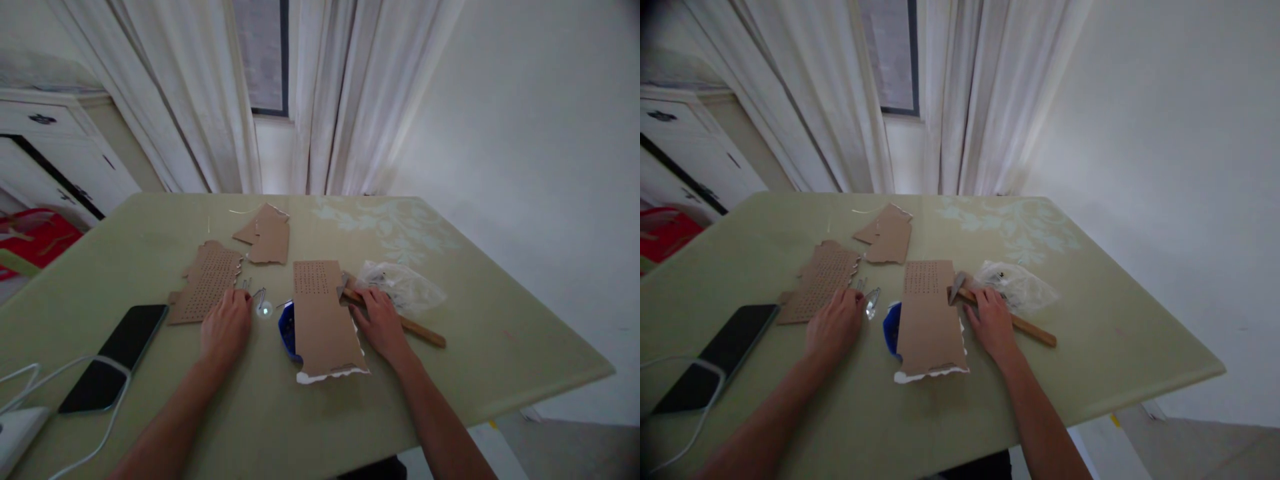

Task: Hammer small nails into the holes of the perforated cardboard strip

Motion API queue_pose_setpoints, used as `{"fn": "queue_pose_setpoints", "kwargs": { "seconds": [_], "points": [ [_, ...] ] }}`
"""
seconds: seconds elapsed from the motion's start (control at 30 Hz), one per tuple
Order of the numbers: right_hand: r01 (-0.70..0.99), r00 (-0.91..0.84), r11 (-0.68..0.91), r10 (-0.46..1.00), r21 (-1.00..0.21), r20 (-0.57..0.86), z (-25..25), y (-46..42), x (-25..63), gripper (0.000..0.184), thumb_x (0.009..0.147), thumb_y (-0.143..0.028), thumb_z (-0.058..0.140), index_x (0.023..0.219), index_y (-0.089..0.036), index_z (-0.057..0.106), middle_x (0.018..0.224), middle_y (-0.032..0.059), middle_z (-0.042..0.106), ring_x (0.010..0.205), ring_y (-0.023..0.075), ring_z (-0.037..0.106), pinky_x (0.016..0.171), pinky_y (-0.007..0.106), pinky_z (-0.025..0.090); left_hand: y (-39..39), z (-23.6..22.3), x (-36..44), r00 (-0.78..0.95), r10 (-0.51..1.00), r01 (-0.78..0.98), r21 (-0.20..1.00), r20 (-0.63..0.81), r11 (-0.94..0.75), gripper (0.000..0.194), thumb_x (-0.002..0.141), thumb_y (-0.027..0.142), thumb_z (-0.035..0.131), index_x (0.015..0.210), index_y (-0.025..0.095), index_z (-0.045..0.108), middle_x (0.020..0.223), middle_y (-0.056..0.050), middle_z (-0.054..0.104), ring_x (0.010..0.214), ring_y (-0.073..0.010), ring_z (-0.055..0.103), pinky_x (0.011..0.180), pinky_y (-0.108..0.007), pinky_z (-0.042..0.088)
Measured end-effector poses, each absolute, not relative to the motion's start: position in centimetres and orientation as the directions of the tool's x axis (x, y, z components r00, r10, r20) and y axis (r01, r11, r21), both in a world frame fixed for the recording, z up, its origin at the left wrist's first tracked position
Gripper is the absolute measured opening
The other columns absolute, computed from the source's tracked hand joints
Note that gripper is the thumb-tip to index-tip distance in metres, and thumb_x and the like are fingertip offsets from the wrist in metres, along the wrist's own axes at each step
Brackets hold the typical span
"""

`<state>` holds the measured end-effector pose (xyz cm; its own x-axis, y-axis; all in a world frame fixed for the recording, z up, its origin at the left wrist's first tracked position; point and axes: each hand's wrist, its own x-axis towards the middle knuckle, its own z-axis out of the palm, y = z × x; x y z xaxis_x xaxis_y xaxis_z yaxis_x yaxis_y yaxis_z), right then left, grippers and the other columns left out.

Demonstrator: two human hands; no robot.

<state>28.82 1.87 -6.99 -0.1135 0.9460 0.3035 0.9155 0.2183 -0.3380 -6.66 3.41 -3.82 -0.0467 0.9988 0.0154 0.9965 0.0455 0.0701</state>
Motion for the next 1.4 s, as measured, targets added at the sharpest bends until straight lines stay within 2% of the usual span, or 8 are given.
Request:
{"fn": "queue_pose_setpoints", "kwargs": {
  "seconds": [0.13, 0.23, 0.37, 0.47, 0.7, 1.07, 1.2, 1.4],
  "points": [
    [0.841, -0.038, 0.244, 0.917, -0.483, 0.397, -6.1, 1.5, 28.2, 0.028, 0.11, -0.033, 0.054, 0.128, -0.021, 0.073, 0.124, 0.0158, 0.074, 0.118, 0.0379, 0.066, 0.104, 0.056, 0.053, 3.5, -4.7, -7.1, -0.019, 0.99, 0.984, 0.176, 0.142, -0.007, 0.037, 0.113, 0.031, 0.033, 0.112, 0.017, 0.067, 0.113, -0.017, 0.072, 0.107, -0.0334, 0.073, 0.092, -0.043, 0.058],
    [0.669, 0.068, 0.292, 0.891, -0.683, 0.448, -5.1, 0.9, 27.5, 0.029, 0.115, -0.042, 0.053, 0.125, -0.025, 0.074, 0.123, 0.0117, 0.077, 0.12, 0.0336, 0.069, 0.107, 0.051, 0.054, 3.4, -5.5, -7.2, -0.008, 0.961, 0.903, 0.416, 0.277, -0.112, 0.03, 0.11, 0.035, 0.039, 0.108, 0.02, 0.064, 0.11, -0.016, 0.073, 0.108, -0.0337, 0.071, 0.098, -0.048, 0.058],
    [0.388, 0.045, 0.286, 0.944, -0.876, 0.328, -4.1, -0.3, 26.5, 0.033, 0.115, -0.051, 0.056, 0.133, -0.03, 0.075, 0.126, 0.0075, 0.079, 0.116, 0.0296, 0.075, 0.101, 0.045, 0.06, 2.2, -5.9, -6.1, -0.052, 0.939, 0.63, 0.741, 0.34, -0.234, 0.025, 0.109, 0.041, 0.045, 0.113, 0.022, 0.062, 0.118, -0.014, 0.076, 0.113, -0.0304, 0.073, 0.098, -0.047, 0.059],
    [0.275, -0.02, 0.278, 0.959, -0.92, 0.283, -3.7, -0.9, 26.1, 0.037, 0.113, -0.056, 0.06, 0.138, -0.032, 0.075, 0.127, 0.0079, 0.079, 0.115, 0.0293, 0.074, 0.098, 0.043, 0.061, 0.7, -5.9, -4.7, -0.071, 0.948, 0.481, 0.844, 0.309, -0.239, 0.023, 0.113, 0.042, 0.044, 0.112, 0.025, 0.06, 0.125, -0.012, 0.076, 0.119, -0.0278, 0.073, 0.095, -0.042, 0.06],
    [0.231, -0.092, 0.258, 0.966, -0.938, 0.243, -3.1, -1.3, 25.6, 0.028, 0.105, -0.043, 0.078, 0.13, -0.03, 0.079, 0.121, 0.0061, 0.076, 0.098, 0.0217, 0.07, 0.091, 0.033, 0.059, -1.0, -6.5, -3.0, -0.014, 0.922, 0.4, 0.847, 0.388, -0.35, 0.017, 0.115, 0.035, 0.046, 0.108, 0.026, 0.058, 0.121, -0.008, 0.072, 0.115, -0.0236, 0.07, 0.097, -0.038, 0.057],
    [0.133, -0.122, 0.277, 0.957, -0.952, 0.261, -2.7, -1.5, 25.8, 0.022, 0.103, -0.031, 0.081, 0.125, -0.033, 0.083, 0.114, 0.0037, 0.074, 0.095, 0.0181, 0.069, 0.088, 0.027, 0.057, -0.8, -6.9, -3.1, 0.021, 0.882, 0.38, 0.812, 0.472, -0.443, 0.013, 0.115, 0.023, 0.046, 0.107, 0.026, 0.057, 0.117, -0.007, 0.07, 0.111, -0.0211, 0.068, 0.096, -0.034, 0.055],
    [0.085, -0.129, 0.23, 0.967, -0.97, 0.218, -2.3, -1.8, 25.9, 0.02, 0.102, -0.032, 0.082, 0.121, -0.032, 0.085, 0.106, 0.0042, 0.074, 0.09, 0.0178, 0.068, 0.081, 0.025, 0.058, -1.0, -6.7, -3.3, 0.057, 0.868, 0.381, 0.793, 0.493, -0.475, 0.014, 0.113, 0.017, 0.046, 0.11, 0.026, 0.056, 0.118, -0.006, 0.071, 0.113, -0.0194, 0.069, 0.097, -0.032, 0.055],
    [-0.011, -0.169, 0.028, 0.985, -1.0, 0.029, -2.5, -1.7, 26.3, 0.023, 0.096, -0.045, 0.089, 0.114, -0.031, 0.089, 0.093, 0.0043, 0.074, 0.082, 0.018, 0.066, 0.071, 0.025, 0.054, -1.3, -6.2, -3.6, 0.084, 0.865, 0.41, 0.774, 0.494, -0.482, 0.016, 0.113, 0.015, 0.045, 0.111, 0.026, 0.056, 0.119, -0.006, 0.071, 0.11, -0.0185, 0.07, 0.094, -0.031, 0.056]
  ]
}}
